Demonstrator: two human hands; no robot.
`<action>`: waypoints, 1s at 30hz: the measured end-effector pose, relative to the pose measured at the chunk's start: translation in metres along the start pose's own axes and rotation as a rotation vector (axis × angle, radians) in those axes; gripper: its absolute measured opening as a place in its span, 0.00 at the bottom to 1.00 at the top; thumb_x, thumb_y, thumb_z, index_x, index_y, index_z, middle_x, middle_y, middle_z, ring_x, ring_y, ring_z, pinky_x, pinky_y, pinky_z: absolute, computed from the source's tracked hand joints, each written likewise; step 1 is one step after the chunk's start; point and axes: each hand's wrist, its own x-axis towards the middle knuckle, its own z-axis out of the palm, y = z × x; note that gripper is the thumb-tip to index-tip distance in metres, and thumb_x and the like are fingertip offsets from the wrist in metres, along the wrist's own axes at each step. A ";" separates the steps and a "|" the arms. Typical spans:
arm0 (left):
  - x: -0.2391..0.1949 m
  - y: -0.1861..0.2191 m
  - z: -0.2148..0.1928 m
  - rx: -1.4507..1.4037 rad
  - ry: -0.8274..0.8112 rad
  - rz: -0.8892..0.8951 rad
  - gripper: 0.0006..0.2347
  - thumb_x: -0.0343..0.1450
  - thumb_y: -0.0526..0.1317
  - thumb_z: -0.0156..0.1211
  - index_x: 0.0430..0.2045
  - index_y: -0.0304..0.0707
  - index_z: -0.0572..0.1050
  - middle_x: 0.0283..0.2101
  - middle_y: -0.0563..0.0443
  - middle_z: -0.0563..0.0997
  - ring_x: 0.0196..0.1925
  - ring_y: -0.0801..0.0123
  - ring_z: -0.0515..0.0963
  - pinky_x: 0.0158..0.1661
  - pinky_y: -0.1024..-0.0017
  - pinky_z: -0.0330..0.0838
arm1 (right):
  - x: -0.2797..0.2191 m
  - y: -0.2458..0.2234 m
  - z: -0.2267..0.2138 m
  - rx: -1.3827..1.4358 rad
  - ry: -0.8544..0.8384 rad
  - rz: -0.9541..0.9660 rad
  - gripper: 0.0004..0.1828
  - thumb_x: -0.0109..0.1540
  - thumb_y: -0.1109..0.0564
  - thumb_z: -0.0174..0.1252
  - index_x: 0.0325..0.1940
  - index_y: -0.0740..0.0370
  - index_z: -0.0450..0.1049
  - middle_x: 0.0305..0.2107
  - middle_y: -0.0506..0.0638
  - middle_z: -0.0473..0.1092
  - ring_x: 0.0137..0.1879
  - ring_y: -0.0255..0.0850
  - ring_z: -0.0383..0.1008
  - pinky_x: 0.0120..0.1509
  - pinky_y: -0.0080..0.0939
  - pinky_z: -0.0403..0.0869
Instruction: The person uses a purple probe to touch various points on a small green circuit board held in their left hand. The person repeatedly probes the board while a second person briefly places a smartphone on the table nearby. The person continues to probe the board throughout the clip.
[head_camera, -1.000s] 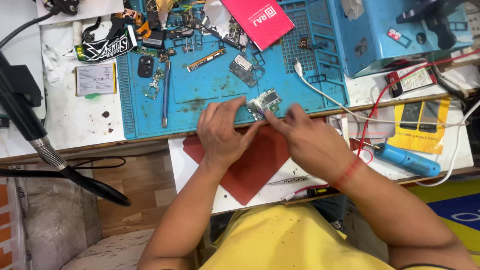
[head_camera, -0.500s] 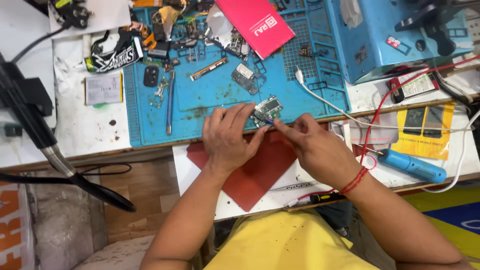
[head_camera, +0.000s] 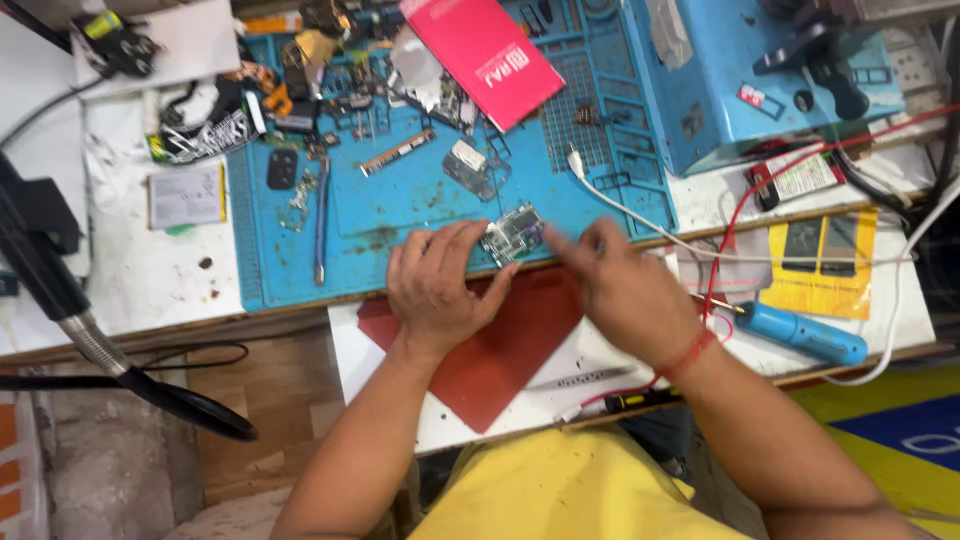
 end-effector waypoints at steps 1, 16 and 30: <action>-0.002 0.001 0.001 -0.005 -0.003 -0.005 0.21 0.66 0.52 0.72 0.48 0.43 0.79 0.48 0.56 0.82 0.44 0.63 0.77 0.44 0.65 0.68 | -0.002 -0.002 0.000 -0.027 -0.025 -0.010 0.27 0.63 0.57 0.54 0.68 0.48 0.68 0.42 0.58 0.67 0.31 0.58 0.75 0.34 0.56 0.76; 0.003 0.000 0.002 -0.011 0.016 0.001 0.18 0.66 0.51 0.71 0.46 0.44 0.79 0.47 0.55 0.83 0.43 0.63 0.78 0.42 0.64 0.67 | 0.009 0.005 0.011 0.034 0.014 -0.039 0.31 0.63 0.63 0.52 0.71 0.50 0.66 0.44 0.57 0.68 0.34 0.59 0.76 0.38 0.57 0.76; -0.006 -0.005 0.002 -0.030 -0.023 -0.002 0.18 0.68 0.53 0.70 0.45 0.44 0.78 0.46 0.55 0.83 0.43 0.63 0.78 0.43 0.64 0.68 | -0.014 0.004 0.008 -0.043 0.085 0.031 0.29 0.64 0.61 0.53 0.71 0.47 0.68 0.45 0.57 0.68 0.32 0.57 0.76 0.32 0.54 0.75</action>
